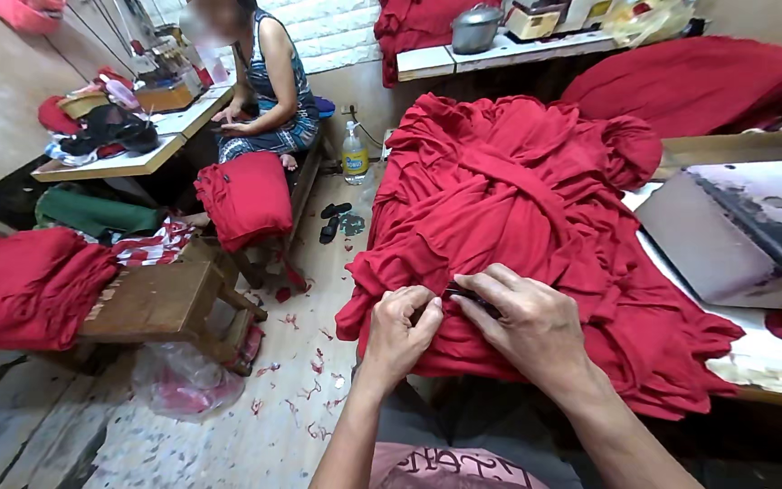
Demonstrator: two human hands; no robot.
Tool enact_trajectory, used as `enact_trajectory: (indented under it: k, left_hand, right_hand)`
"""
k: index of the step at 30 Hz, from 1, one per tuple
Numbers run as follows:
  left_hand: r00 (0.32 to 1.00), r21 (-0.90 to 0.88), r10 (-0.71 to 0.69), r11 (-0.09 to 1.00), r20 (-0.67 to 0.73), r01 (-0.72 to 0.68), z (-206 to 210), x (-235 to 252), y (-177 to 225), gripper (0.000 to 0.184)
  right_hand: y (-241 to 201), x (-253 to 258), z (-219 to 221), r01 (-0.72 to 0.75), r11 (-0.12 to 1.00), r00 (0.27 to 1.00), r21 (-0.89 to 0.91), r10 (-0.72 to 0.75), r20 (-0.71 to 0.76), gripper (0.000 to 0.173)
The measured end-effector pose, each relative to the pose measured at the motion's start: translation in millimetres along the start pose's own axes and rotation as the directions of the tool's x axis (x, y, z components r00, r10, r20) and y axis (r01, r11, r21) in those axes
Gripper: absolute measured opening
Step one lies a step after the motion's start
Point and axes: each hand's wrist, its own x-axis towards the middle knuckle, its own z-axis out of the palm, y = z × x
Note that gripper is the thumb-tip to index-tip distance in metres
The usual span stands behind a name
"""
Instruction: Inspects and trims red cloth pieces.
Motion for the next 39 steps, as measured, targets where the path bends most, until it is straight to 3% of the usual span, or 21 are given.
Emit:
enact_trajectory:
  k: [3,7,9,10,11,12,14,15,16,19,20,22,25,28,31,33,36,39]
  left_hand:
    - [0.999,-0.009,0.023,1.0,0.024,-0.023,-1,-3,1,0.023]
    - [0.983,-0.016,0.067,0.998,0.169,-0.065,-28,-19,-3,0.024]
    - [0.969,0.01,-0.029,1.0,0.244,0.027,-53,-35,-11,0.026]
    - [0.949,0.061,-0.148,0.989,0.28,0.136,-66,-44,-17,0.027]
    - [0.894,0.165,-0.312,0.948,0.322,0.272,-80,-54,-23,0.028]
    - [0.789,0.321,-0.504,0.857,0.351,0.404,-95,-60,-27,0.029]
    - [0.547,0.596,-0.801,0.569,0.245,0.566,-109,-65,-29,0.029]
    - [0.509,0.626,-0.847,0.482,0.154,0.613,-110,-68,-31,0.034]
    - [0.546,0.6,-0.833,0.483,0.089,0.638,-110,-70,-33,0.039]
    - [0.826,0.375,-0.562,0.757,-0.047,0.536,-95,-67,-31,0.036]
    - [0.886,0.309,-0.453,0.832,-0.102,0.461,-83,-61,-28,0.032]
    - [0.943,0.202,-0.294,0.925,-0.158,0.322,-57,-44,-20,0.026]
    - [0.985,0.065,-0.114,0.99,-0.131,0.123,-25,-21,-5,0.02]
    - [0.996,0.022,0.057,0.998,-0.072,-0.056,1,-2,11,0.018]
    - [0.965,0.124,0.227,0.962,0.134,-0.243,21,10,23,0.03]
    - [0.935,0.244,0.251,0.918,0.25,-0.312,34,13,26,0.04]
    - [0.922,0.255,0.351,0.888,0.164,-0.383,49,15,23,0.013]
    - [0.954,0.042,0.301,0.953,-0.017,-0.3,49,14,32,0.018]
  right_hand:
    - [0,-1,7,0.005,1.0,1.0,-0.001,-0.005,-0.009,0.021]
    - [4,-2,0,-0.097,0.981,0.995,0.171,0.099,-0.008,0.024]
    - [11,-4,-11,-0.183,0.955,0.982,0.233,0.19,-0.005,0.026]
    - [17,-6,-18,-0.216,0.945,0.974,0.244,0.227,-0.017,0.028]
    - [24,-8,-25,-0.245,0.936,0.965,0.253,0.261,-0.034,0.03]
    - [31,-10,-32,-0.274,0.924,0.953,0.268,0.299,-0.054,0.032]
    - [44,-14,-42,-0.322,0.885,0.922,0.336,0.374,-0.103,0.037]
    - [50,-15,-46,-0.33,0.858,0.905,0.394,0.406,-0.126,0.04]
    - [55,-15,-50,-0.327,0.83,0.889,0.452,0.432,-0.151,0.042]
    - [60,-15,-56,-0.328,0.751,0.838,0.574,0.511,-0.19,0.032]
    - [60,-16,-58,-0.339,0.735,0.826,0.587,0.531,-0.189,0.025]
    - [58,-18,-62,-0.349,0.733,0.817,0.585,0.543,-0.194,0.015]
    - [54,-22,-66,-0.38,0.74,0.815,0.555,0.552,-0.177,0.006]
    - [48,-30,-65,-0.42,0.785,0.853,0.455,0.512,-0.097,0.013]
    - [41,-35,-61,-0.417,0.87,0.908,0.265,0.412,0.075,0.029]
    - [36,-34,-57,-0.389,0.905,0.918,0.17,0.365,0.158,0.02]
    - [29,-33,-51,-0.358,0.918,0.934,0.172,0.355,0.049,0.012]
    - [26,-28,-52,-0.288,0.905,0.937,0.313,0.334,-0.101,0.016]
